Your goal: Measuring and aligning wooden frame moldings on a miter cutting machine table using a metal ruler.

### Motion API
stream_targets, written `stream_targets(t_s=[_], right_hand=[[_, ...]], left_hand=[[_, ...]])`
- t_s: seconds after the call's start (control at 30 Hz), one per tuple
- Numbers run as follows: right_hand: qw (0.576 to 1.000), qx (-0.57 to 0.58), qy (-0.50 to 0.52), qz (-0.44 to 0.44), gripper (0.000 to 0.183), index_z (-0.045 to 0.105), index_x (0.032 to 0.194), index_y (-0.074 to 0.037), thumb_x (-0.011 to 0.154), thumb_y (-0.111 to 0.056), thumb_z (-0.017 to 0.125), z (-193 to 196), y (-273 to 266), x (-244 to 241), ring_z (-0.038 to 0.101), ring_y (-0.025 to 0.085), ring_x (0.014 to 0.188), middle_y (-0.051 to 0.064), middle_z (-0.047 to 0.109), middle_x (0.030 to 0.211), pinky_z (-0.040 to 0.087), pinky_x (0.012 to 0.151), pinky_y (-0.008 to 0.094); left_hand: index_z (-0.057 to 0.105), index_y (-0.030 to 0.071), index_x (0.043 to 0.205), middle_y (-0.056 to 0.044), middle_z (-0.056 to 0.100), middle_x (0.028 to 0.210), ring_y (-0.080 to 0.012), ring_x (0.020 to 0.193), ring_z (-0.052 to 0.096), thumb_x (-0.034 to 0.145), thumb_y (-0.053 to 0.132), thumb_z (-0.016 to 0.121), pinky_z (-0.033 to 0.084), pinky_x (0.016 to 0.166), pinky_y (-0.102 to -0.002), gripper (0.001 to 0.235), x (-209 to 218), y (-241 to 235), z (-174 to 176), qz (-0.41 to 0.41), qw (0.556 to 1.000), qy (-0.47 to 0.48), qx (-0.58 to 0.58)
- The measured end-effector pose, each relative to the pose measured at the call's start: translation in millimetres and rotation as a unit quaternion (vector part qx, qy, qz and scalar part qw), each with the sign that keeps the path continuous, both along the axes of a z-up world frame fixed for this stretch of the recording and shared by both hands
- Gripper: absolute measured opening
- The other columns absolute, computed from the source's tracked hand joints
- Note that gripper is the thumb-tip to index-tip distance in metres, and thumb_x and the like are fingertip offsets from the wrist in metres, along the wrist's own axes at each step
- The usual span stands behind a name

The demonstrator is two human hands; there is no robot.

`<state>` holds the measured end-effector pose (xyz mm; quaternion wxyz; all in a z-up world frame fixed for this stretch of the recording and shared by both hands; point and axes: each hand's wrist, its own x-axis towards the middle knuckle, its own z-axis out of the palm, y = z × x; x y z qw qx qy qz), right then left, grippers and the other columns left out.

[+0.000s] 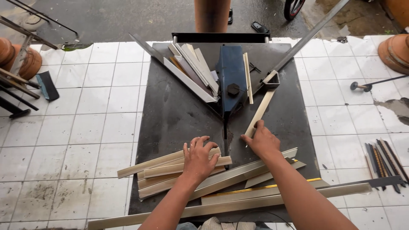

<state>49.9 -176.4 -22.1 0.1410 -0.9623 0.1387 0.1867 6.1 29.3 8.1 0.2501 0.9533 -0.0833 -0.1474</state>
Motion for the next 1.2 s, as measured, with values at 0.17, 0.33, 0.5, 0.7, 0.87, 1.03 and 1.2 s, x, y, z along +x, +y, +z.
stream_targets(t_s=[0.17,0.33,0.5,0.7,0.87,1.03,1.2], right_hand=[[0.996,0.059,0.024,-0.060,0.065,0.028,0.121,-0.007,0.070,-0.034,0.057,7.8,-22.0,-1.5,0.061,0.043,0.088,0.028,0.058,0.099,0.049,0.067,0.051],[0.981,0.093,0.037,-0.169,0.068,0.041,0.127,-0.005,0.071,-0.040,0.059,12.0,-79.8,-17.3,0.055,0.043,0.102,0.028,0.057,0.108,0.044,0.080,0.053],[0.985,-0.137,0.029,-0.105,0.038,0.058,0.120,-0.028,0.082,-0.030,0.051,-2.5,-149.5,-32.8,0.060,0.032,0.098,0.007,0.065,0.107,0.050,0.072,0.048],[0.978,-0.195,-0.062,0.049,0.035,0.066,0.102,-0.035,0.079,-0.011,0.054,-9.0,-154.1,-24.8,0.057,0.024,0.106,-0.009,0.064,0.107,0.052,0.075,0.045],[0.979,-0.108,-0.075,0.157,0.039,0.062,0.105,-0.031,0.074,-0.008,0.057,16.1,-95.6,-22.3,0.049,0.023,0.112,-0.007,0.057,0.115,0.045,0.084,0.048],[0.969,-0.045,0.058,0.237,0.023,0.065,0.096,-0.029,0.080,-0.016,0.055,25.4,-56.1,-18.1,0.049,0.016,0.108,-0.009,0.060,0.106,0.036,0.093,0.041],[0.970,0.004,0.076,0.232,0.022,0.063,0.100,-0.026,0.081,-0.028,0.052,35.8,-39.2,-16.7,0.054,0.019,0.102,-0.002,0.063,0.101,0.040,0.088,0.039]], left_hand=[[0.058,0.022,0.107,-0.007,0.045,0.123,-0.0296,0.123,0.035,0.081,0.027,0.057,0.023,0.098,-0.062,0.026,1.5,-4.9,-1.8,-0.008,1.000,0.020,0.010],[0.057,0.022,0.108,-0.007,0.044,0.124,-0.0294,0.123,0.035,0.082,0.026,0.057,0.022,0.099,-0.062,0.027,3.7,-6.0,3.6,0.004,1.000,0.029,0.002],[0.057,0.022,0.108,-0.006,0.043,0.124,-0.0286,0.124,0.033,0.082,0.026,0.056,0.021,0.099,-0.062,0.026,1.7,-7.8,0.4,0.001,0.999,0.038,0.007],[0.057,0.024,0.107,-0.005,0.044,0.123,-0.0273,0.124,0.034,0.082,0.028,0.056,0.022,0.100,-0.060,0.026,3.7,-2.6,-8.9,0.011,0.999,0.031,0.033],[0.060,0.025,0.101,-0.002,0.049,0.114,-0.0240,0.119,0.040,0.079,0.027,0.061,0.025,0.100,-0.058,0.022,3.9,15.8,-20.3,0.020,0.999,0.029,0.041],[0.063,0.026,0.095,0.004,0.055,0.100,-0.0164,0.109,0.049,0.075,0.029,0.066,0.032,0.100,-0.048,0.021,2.5,31.1,-10.5,-0.019,0.996,0.073,0.041],[0.060,0.027,0.100,0.005,0.055,0.100,-0.0159,0.103,0.049,0.073,0.027,0.067,0.035,0.097,-0.045,0.028,-4.7,39.6,-26.1,-0.079,0.987,0.064,0.126]])
